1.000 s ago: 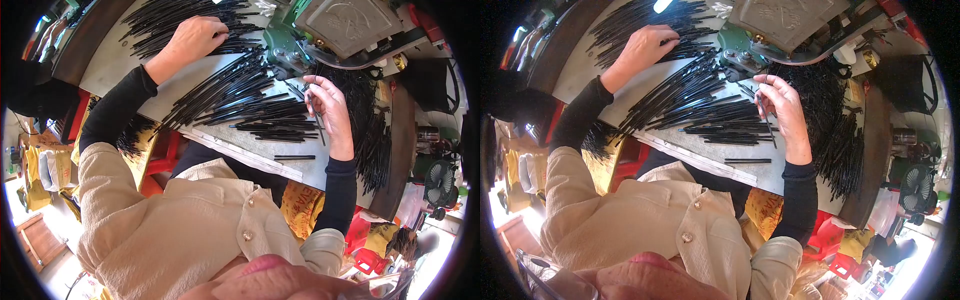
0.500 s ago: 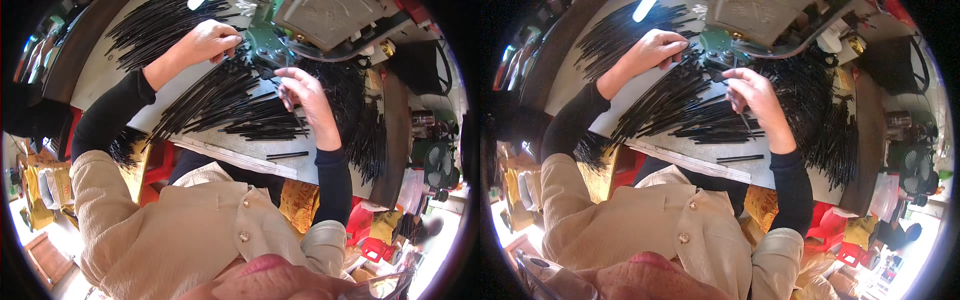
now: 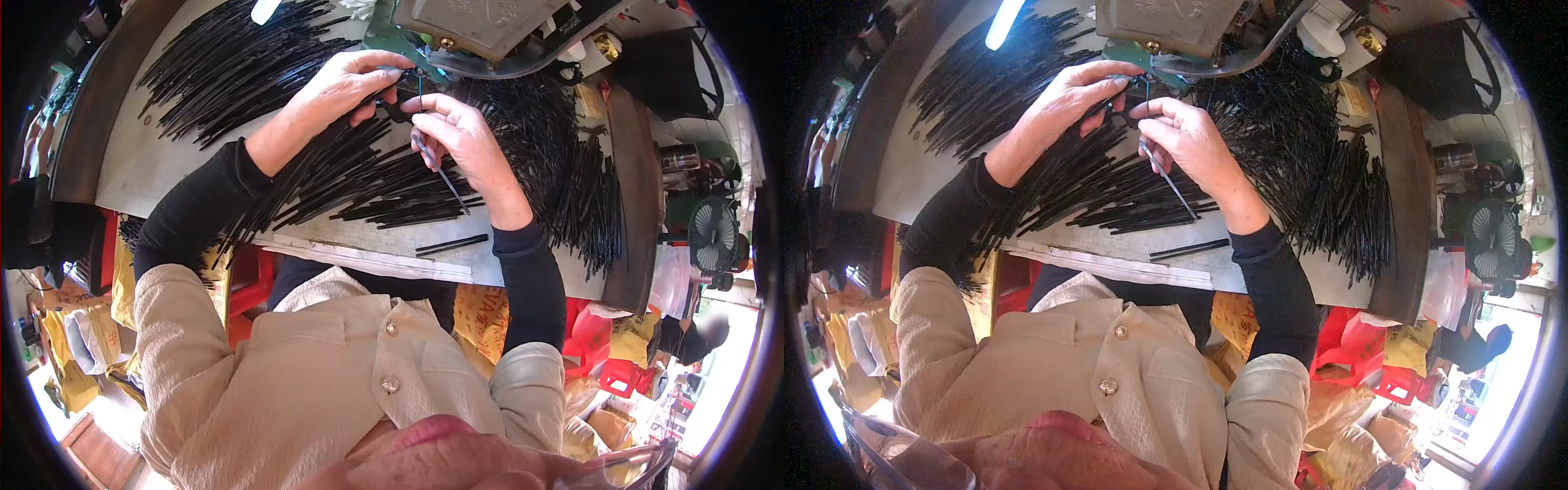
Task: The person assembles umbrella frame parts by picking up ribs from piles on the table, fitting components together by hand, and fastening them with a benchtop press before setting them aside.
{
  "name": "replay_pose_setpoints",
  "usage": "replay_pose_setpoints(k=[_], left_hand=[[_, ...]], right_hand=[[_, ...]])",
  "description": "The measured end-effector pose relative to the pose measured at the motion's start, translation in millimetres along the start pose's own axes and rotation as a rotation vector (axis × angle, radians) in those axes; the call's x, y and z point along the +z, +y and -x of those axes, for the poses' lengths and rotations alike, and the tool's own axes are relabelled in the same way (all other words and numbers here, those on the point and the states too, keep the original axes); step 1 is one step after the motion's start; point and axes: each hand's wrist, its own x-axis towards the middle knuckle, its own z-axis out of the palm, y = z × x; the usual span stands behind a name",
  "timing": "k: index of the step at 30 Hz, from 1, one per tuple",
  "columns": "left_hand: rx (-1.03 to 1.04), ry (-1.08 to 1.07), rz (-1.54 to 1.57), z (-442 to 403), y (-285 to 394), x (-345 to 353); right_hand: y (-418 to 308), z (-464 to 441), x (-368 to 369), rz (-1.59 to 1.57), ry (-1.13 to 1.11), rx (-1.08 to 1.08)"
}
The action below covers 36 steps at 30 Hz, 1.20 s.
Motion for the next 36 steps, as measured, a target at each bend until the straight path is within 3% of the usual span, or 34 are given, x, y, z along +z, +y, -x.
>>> replay_pose_setpoints(k=[22,36], left_hand=[[-0.04,0.017,0.153,-5.7,0.4,5.9],[-0.035,0.028,0.046,-4.2,6.2,8.6]], right_hand=[[-3.4,1.5,-3.6,-0.065,0.058,-0.017],[1.9,0.1,-4.6,-0.063,0.068,-0.031]])
